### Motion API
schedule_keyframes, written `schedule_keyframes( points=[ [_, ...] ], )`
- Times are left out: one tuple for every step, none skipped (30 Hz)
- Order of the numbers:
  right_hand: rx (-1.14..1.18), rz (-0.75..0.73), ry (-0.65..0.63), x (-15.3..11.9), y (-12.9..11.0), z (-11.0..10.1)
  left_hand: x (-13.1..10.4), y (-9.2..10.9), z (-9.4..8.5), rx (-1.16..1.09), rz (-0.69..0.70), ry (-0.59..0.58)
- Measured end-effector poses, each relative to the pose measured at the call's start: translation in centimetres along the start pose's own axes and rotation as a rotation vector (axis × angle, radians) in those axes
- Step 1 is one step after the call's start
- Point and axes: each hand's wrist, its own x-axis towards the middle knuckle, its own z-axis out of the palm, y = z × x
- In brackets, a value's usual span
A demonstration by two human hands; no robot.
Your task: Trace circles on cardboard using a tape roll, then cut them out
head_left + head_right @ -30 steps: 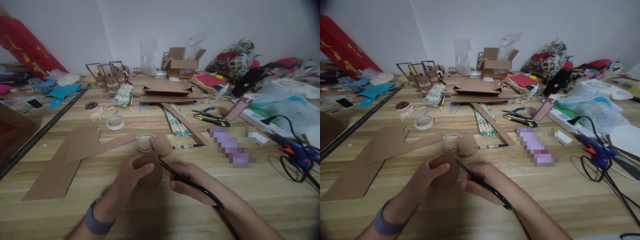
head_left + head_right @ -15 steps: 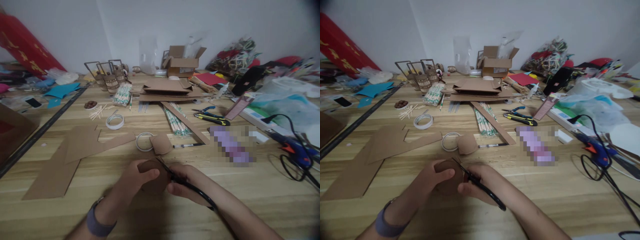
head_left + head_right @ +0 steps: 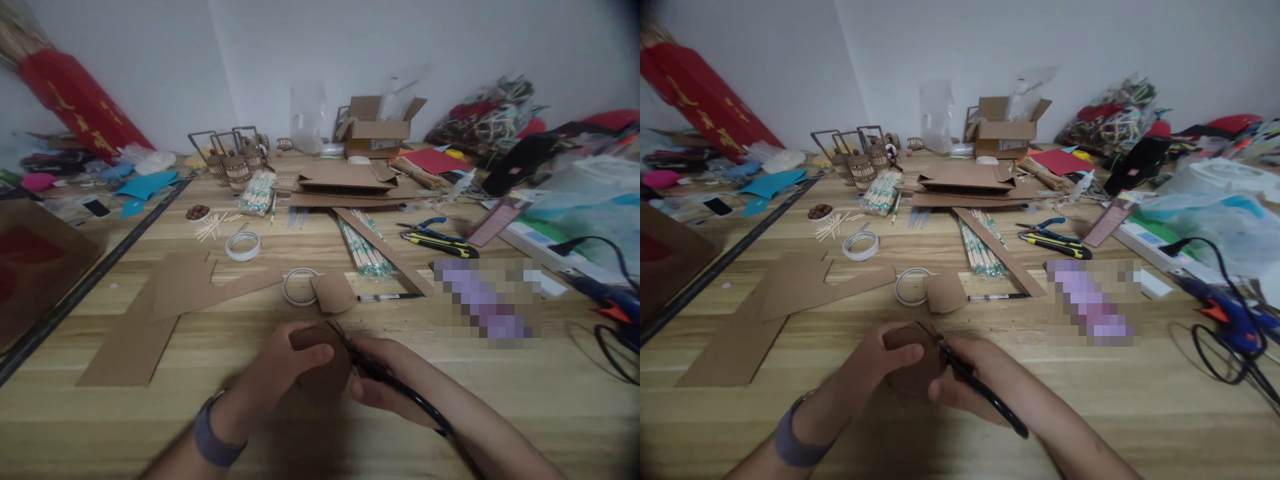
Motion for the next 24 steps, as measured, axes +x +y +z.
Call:
schedule_keyframes(
  points=[
    [0.005,-0.016,0.001,0.0,0.1,0.0,-0.1,0.0,0.1,-0.005,0.004,-0.005],
    [0.009,-0.028,0.001,0.0,0.2,0.0,-0.1,0.0,0.1,-0.008,0.004,-0.007],
    [0.011,-0.036,0.001,0.0,0.2,0.0,-0.2,0.0,0.1,-0.006,0.002,-0.002],
    [0.012,-0.037,-0.001,-0.1,0.3,0.0,-0.2,0.1,0.1,-0.002,-0.003,0.008],
    [0.015,-0.031,-0.001,-0.1,0.3,0.0,-0.3,0.1,0.2,0.004,-0.008,0.017],
    [0.023,-0.020,-0.003,-0.1,0.3,0.1,-0.3,0.1,0.2,0.009,-0.014,0.025],
    [0.037,-0.007,-0.007,-0.2,0.3,0.1,-0.3,0.1,0.2,0.011,-0.021,0.030],
    [0.056,0.003,-0.011,-0.2,0.2,0.1,-0.3,0.1,0.2,0.008,-0.029,0.033],
    [0.075,0.008,-0.015,-0.2,0.2,0.1,-0.3,0.1,0.2,0.001,-0.038,0.034],
    [0.091,0.005,-0.018,-0.2,0.1,0.1,-0.3,0.1,0.2,-0.012,-0.049,0.032],
    [0.101,-0.001,-0.017,-0.2,-0.1,0.1,-0.3,0.1,0.2,-0.027,-0.056,0.028],
    [0.106,-0.011,-0.014,-0.2,-0.2,0.1,-0.3,0.1,0.2,-0.039,-0.061,0.023],
    [0.108,-0.020,-0.010,-0.2,-0.4,0.1,-0.3,0.1,0.2,-0.046,-0.065,0.021],
    [0.107,-0.029,-0.011,-0.1,-0.6,0.0,-0.3,0.1,0.3,-0.047,-0.068,0.024],
    [0.105,-0.038,-0.018,-0.1,-0.7,0.0,-0.3,0.1,0.3,-0.047,-0.071,0.030],
    [0.102,-0.045,-0.022,-0.1,-0.9,0.0,-0.3,0.1,0.3,-0.047,-0.074,0.038],
    [0.097,-0.051,-0.028,0.0,-1.0,-0.1,-0.3,0.1,0.3,-0.048,-0.076,0.044],
    [0.091,-0.057,-0.031,0.0,-1.0,-0.1,-0.3,0.1,0.2,-0.051,-0.075,0.043],
    [0.083,-0.058,-0.030,-0.1,-1.0,-0.1,-0.3,0.1,0.2,-0.058,-0.069,0.039],
    [0.076,-0.054,-0.024,-0.1,-1.0,-0.1,-0.3,0.2,0.2,-0.064,-0.064,0.030],
    [0.069,-0.044,-0.015,-0.1,-0.9,0.0,-0.4,0.2,0.1,-0.069,-0.057,0.021],
    [0.063,-0.030,-0.007,-0.2,-0.8,0.0,-0.4,0.2,0.1,-0.072,-0.049,0.013],
    [0.060,-0.018,-0.001,-0.2,-0.7,0.1,-0.4,0.2,0.1,-0.074,-0.044,0.007],
    [0.059,-0.009,0.006,-0.3,-0.7,0.1,-0.4,0.2,0.1,-0.074,-0.039,0.006]
  ],
)
